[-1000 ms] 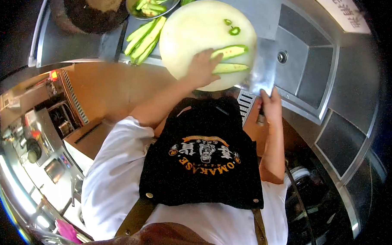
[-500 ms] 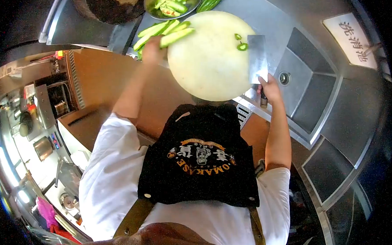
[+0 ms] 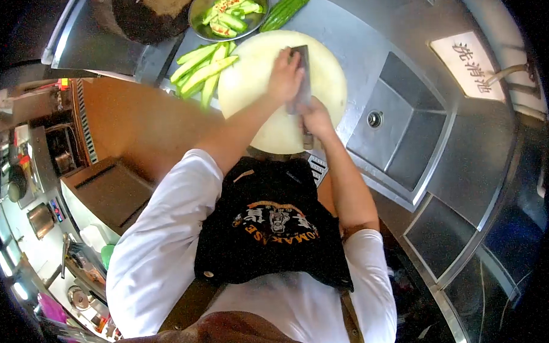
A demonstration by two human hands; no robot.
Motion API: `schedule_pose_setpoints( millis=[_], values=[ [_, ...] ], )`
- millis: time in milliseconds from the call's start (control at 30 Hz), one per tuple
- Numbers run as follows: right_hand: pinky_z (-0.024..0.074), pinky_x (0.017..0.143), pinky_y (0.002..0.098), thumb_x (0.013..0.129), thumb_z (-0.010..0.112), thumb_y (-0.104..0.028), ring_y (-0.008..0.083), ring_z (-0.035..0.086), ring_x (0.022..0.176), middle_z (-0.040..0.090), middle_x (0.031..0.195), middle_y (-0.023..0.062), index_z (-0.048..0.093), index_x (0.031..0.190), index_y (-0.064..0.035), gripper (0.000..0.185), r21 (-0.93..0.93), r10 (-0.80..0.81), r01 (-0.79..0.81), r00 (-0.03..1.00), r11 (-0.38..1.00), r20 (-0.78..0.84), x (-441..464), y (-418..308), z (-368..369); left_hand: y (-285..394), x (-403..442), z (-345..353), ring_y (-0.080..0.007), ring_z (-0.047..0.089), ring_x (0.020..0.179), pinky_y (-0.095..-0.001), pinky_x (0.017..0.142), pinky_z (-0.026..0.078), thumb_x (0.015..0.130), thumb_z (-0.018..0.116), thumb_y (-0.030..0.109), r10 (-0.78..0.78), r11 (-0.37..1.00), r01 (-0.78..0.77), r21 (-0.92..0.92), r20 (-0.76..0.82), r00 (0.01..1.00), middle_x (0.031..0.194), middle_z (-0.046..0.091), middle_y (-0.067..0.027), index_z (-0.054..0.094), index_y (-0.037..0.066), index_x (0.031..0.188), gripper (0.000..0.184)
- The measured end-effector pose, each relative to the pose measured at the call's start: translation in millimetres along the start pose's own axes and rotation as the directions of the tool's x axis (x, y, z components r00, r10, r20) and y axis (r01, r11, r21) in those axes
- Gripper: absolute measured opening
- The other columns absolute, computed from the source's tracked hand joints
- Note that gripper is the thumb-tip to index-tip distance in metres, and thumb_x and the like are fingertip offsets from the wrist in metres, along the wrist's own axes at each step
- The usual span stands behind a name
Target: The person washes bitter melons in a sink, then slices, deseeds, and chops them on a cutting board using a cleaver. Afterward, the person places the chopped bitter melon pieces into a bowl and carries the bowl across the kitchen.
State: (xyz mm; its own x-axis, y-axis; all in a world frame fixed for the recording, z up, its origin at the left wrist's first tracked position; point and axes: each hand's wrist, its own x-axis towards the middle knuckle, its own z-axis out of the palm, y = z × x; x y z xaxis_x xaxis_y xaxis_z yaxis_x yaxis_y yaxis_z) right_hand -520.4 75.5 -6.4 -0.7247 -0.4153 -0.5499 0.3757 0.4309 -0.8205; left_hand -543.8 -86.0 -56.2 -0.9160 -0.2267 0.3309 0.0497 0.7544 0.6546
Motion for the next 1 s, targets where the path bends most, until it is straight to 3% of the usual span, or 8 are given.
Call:
schedule_pose_setpoints(
  millis=[267, 400, 533, 600, 733, 833, 900, 1000],
  values=[
    [0.0474, 0.054, 0.0296, 0.098, 0.058, -0.014, 0.0127, 0.056, 0.057, 0.058, 0.067, 0.0049, 0.054, 0.101, -0.0017, 0.013, -0.159, -0.171, 0.157, 0.982, 0.975, -0.077, -33.9, -99.0, -7.2, -56.8, 145.8, -119.7, -0.0406, 0.049, 0.127, -0.0547, 0.111, 0.032, 0.093, 0.059, 0.027, 0.103, 0.804, 0.132, 0.579, -0.354, 0.929, 0.135, 0.054, -0.0205, 0.058, 0.004, 0.129, 0.043],
    [0.0486, 0.059, 0.0309, 0.098, 0.055, -0.012, 0.0155, 0.059, 0.060, 0.062, 0.074, 0.0068, 0.055, 0.111, -0.0002, 0.018, 0.079, -0.077, 0.097, 0.970, 0.992, -0.229, -73.6, -45.6, -46.6, -58.9, 201.4, -53.0, -0.0419, 0.053, 0.122, -0.0460, 0.105, 0.044, 0.088, 0.063, 0.028, 0.051, 0.970, -0.081, 0.229, 0.134, 0.990, 0.131, 0.055, -0.0211, 0.048, 0.005, 0.139, 0.058],
    [0.0481, 0.057, 0.0292, 0.101, 0.053, -0.012, 0.0137, 0.058, 0.061, 0.059, 0.077, 0.0041, 0.053, 0.117, -0.0033, 0.018, 0.205, -0.003, 0.069, 0.952, 0.976, -0.306, -129.0, 39.9, -78.3, -113.0, 237.3, 62.3, -0.0356, 0.053, 0.125, -0.0483, 0.102, 0.047, 0.087, 0.060, 0.023, -0.470, 0.775, 0.278, 0.567, 0.225, 0.853, 0.134, 0.052, -0.0211, 0.034, 0.002, 0.148, 0.069],
    [0.0484, 0.057, 0.0289, 0.101, 0.053, -0.013, 0.0134, 0.057, 0.062, 0.058, 0.078, 0.0035, 0.053, 0.118, -0.0045, 0.018, 0.299, 0.059, 0.041, 0.946, 0.953, -0.319, -147.1, 61.0, -98.5, -59.9, 234.3, 30.4, -0.0335, 0.056, 0.123, -0.0474, 0.099, 0.049, 0.087, 0.059, 0.022, -0.568, 0.737, 0.428, 0.523, 0.135, 0.812, 0.133, 0.053, -0.0191, 0.036, 0.005, 0.147, 0.065],
    [0.0482, 0.057, 0.0274, 0.102, 0.053, -0.013, 0.0127, 0.057, 0.064, 0.058, 0.080, 0.0041, 0.052, 0.119, -0.0055, 0.019, 0.430, 0.243, -0.071, 0.901, 0.900, -0.359, -169.0, 85.4, -120.1, -22.1, 208.0, 4.6, -0.0345, 0.061, 0.113, -0.0467, 0.093, 0.052, 0.083, 0.063, 0.020, -0.266, 0.834, 0.080, 0.546, 0.271, 0.925, 0.122, 0.061, -0.0161, 0.046, 0.013, 0.138, 0.058],
    [0.0460, 0.055, 0.0274, 0.102, 0.051, -0.013, 0.0122, 0.056, 0.063, 0.057, 0.076, 0.0041, 0.053, 0.117, -0.0049, 0.017, 0.398, 0.135, -0.002, 0.942, 0.917, -0.307, -155.9, 71.8, -126.2, 31.5, 147.7, -41.6, -0.0353, 0.062, 0.107, -0.0473, 0.088, 0.053, 0.076, 0.068, 0.019, 0.051, 0.926, -0.172, 0.335, 0.341, 0.939, 0.116, 0.062, -0.0171, 0.048, 0.012, 0.136, 0.064],
    [0.0440, 0.054, 0.0273, 0.102, 0.051, -0.014, 0.0102, 0.053, 0.061, 0.055, 0.070, 0.0025, 0.052, 0.114, -0.0043, 0.015, 0.153, -0.012, 0.060, 0.955, 0.986, -0.298, -143.2, 58.8, -122.2, 45.1, 74.1, -65.1, -0.0353, 0.062, 0.103, -0.0467, 0.086, 0.053, 0.074, 0.072, 0.019, 0.026, 0.950, -0.138, 0.281, 0.367, 0.930, 0.114, 0.062, -0.0172, 0.048, 0.008, 0.135, 0.067],
    [0.0489, 0.062, 0.0467, 0.100, 0.049, -0.019, 0.0383, 0.065, 0.069, 0.065, 0.076, 0.0194, 0.052, 0.113, -0.0070, 0.018, -0.474, -0.262, 0.127, 0.937, 0.872, -0.231, -121.8, 22.7, -107.9, 55.2, -21.4, -88.3, -0.0346, 0.062, 0.102, -0.0451, 0.085, 0.053, 0.073, 0.078, 0.025, -0.260, 0.909, 0.057, 0.413, 0.454, 0.852, 0.112, 0.061, -0.0174, 0.046, 0.002, 0.132, 0.071]
  ],
)
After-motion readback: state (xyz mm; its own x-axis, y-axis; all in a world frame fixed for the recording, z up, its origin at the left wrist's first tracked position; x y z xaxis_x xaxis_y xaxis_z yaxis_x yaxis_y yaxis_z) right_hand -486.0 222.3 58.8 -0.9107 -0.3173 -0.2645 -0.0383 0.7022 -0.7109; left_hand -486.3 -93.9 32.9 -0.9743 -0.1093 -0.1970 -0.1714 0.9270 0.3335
